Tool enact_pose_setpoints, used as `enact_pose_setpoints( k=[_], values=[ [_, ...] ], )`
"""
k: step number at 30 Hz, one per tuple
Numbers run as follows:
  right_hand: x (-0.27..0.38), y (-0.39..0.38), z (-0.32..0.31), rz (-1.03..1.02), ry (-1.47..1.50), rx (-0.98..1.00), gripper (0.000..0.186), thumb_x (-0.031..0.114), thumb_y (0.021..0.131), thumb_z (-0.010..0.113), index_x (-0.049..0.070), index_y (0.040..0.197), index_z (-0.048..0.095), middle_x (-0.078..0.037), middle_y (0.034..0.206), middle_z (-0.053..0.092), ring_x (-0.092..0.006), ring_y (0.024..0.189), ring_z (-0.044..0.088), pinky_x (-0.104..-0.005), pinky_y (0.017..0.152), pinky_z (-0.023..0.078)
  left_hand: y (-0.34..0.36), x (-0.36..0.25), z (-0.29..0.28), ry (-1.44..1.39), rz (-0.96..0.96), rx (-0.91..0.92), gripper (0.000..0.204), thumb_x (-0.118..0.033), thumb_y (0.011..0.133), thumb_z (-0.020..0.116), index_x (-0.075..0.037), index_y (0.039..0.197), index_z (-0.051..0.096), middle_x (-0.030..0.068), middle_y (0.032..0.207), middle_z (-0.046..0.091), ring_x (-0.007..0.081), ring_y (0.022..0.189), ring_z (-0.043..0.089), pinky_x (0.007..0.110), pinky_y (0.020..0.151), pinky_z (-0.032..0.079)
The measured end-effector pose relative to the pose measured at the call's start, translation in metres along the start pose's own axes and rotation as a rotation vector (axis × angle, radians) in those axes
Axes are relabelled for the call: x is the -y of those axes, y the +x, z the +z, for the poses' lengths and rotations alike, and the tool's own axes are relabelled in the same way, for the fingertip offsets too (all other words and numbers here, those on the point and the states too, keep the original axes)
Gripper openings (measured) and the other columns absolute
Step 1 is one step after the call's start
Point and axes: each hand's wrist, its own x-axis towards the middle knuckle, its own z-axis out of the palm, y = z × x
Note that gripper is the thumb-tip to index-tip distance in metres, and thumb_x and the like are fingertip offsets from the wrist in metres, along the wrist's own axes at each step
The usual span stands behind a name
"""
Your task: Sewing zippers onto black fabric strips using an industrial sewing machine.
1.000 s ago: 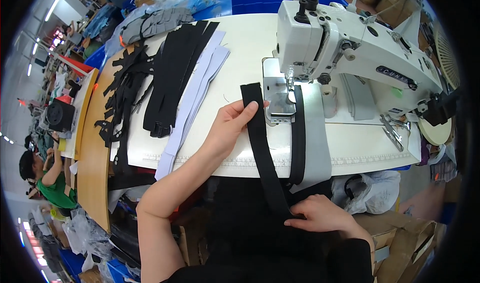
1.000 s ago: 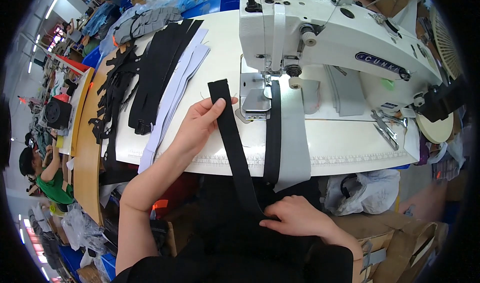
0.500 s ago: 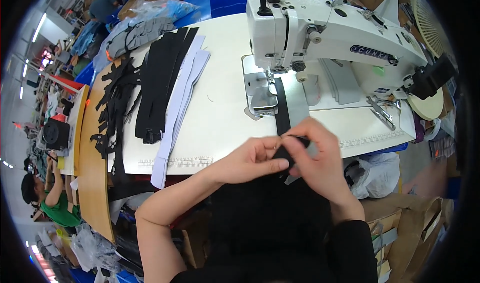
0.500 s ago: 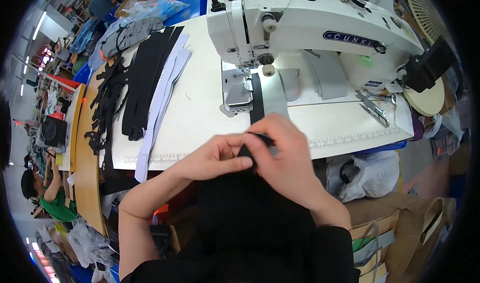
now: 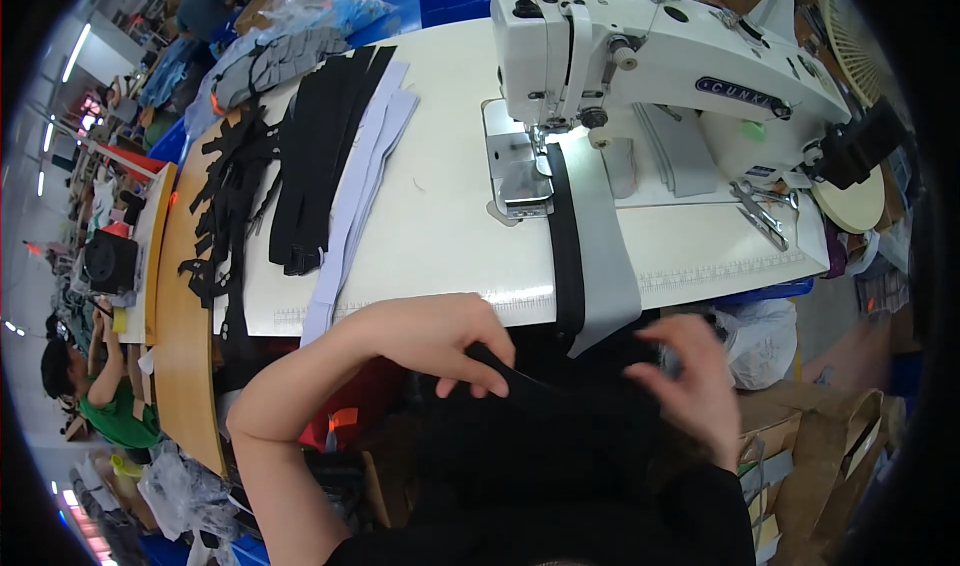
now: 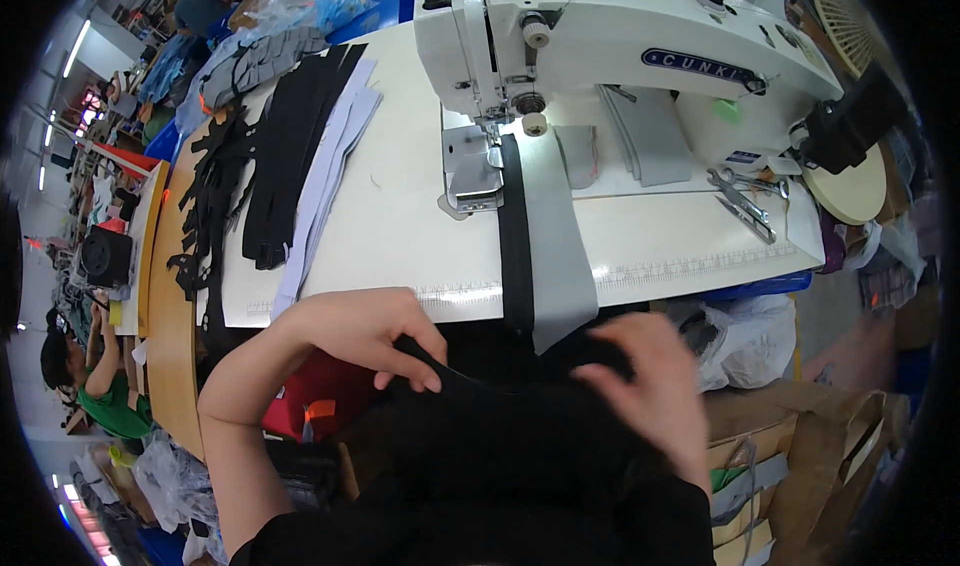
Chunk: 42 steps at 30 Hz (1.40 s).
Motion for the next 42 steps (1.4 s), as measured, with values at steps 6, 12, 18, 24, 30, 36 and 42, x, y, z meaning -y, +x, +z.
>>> enact_pose_setpoints(
  k=[6, 12, 18, 24, 30, 36, 42],
  values=[
    [0.047, 0.031, 0.055, 0.110, 0.782, 0.113, 0.019, 0.008, 0.097, 0.074, 0.003, 0.103, 0.056, -0.004, 0.088, 0.064, -0.0080, 0.079, 0.062, -0.0243, 0.072, 0.050, 0.027, -0.020, -0.008, -0.113, 0.250, -0.423, 0.020, -0.005, 0.086, 0.085, 0.004, 0.102, 0.076, 0.0051, 0.080, 0.074, 0.0102, 0.065, 0.069, 0.022, 0.061, 0.054],
    [0.058, 0.072, 0.063, -0.312, 0.185, -0.606, 0.024, -0.001, 0.087, 0.077, 0.001, 0.107, 0.062, -0.011, 0.100, 0.069, -0.0235, 0.087, 0.065, -0.0323, 0.075, 0.052, 0.033, -0.012, -0.003, -0.551, 0.295, -0.819, 0.020, -0.009, 0.096, 0.076, 0.004, 0.108, 0.068, 0.0040, 0.076, 0.070, 0.0118, 0.070, 0.072, 0.025, 0.067, 0.061],
    [0.067, 0.093, 0.076, -0.361, 0.037, -0.743, 0.032, 0.002, 0.083, 0.081, -0.001, 0.113, 0.074, -0.012, 0.103, 0.070, -0.0305, 0.091, 0.064, -0.0377, 0.076, 0.054, 0.035, -0.009, 0.001, -0.438, 0.369, -0.800, 0.016, -0.015, 0.100, 0.071, 0.001, 0.105, 0.072, 0.0029, 0.081, 0.070, 0.0088, 0.075, 0.068, 0.024, 0.070, 0.060],
    [0.071, 0.096, 0.076, -0.229, 0.233, -0.700, 0.022, 0.004, 0.087, 0.080, 0.000, 0.108, 0.075, -0.010, 0.098, 0.072, -0.0261, 0.088, 0.065, -0.0353, 0.075, 0.054, 0.031, -0.005, -0.011, -0.241, 0.377, -0.807, 0.014, -0.013, 0.098, 0.073, -0.001, 0.103, 0.077, 0.0019, 0.088, 0.071, 0.0073, 0.079, 0.061, 0.024, 0.075, 0.055],
    [0.069, 0.099, 0.081, -0.065, 0.690, -0.562, 0.013, 0.003, 0.091, 0.077, 0.000, 0.103, 0.075, -0.009, 0.096, 0.073, -0.0197, 0.087, 0.065, -0.0306, 0.077, 0.053, 0.040, -0.006, -0.011, -0.386, 0.455, -0.806, 0.017, -0.013, 0.096, 0.077, -0.001, 0.108, 0.078, 0.0032, 0.095, 0.074, 0.0098, 0.084, 0.064, 0.026, 0.083, 0.052],
    [0.069, 0.108, 0.082, -0.108, 0.664, -0.567, 0.009, 0.003, 0.092, 0.076, 0.000, 0.100, 0.073, -0.009, 0.093, 0.071, -0.0211, 0.087, 0.064, -0.0304, 0.077, 0.052, 0.048, -0.001, -0.010, -0.366, 0.607, -0.852, 0.016, -0.007, 0.096, 0.075, -0.002, 0.110, 0.079, 0.0057, 0.105, 0.074, 0.0115, 0.092, 0.065, 0.027, 0.085, 0.052],
    [0.068, 0.115, 0.084, -0.247, 0.186, -0.700, 0.009, 0.008, 0.091, 0.077, 0.001, 0.095, 0.072, -0.008, 0.086, 0.068, -0.0241, 0.078, 0.060, -0.0348, 0.067, 0.048, 0.056, -0.006, -0.003, -0.439, 0.550, -1.036, 0.011, -0.008, 0.096, 0.075, -0.001, 0.105, 0.079, 0.0049, 0.104, 0.074, 0.0106, 0.094, 0.064, 0.027, 0.090, 0.049]
  ],
)
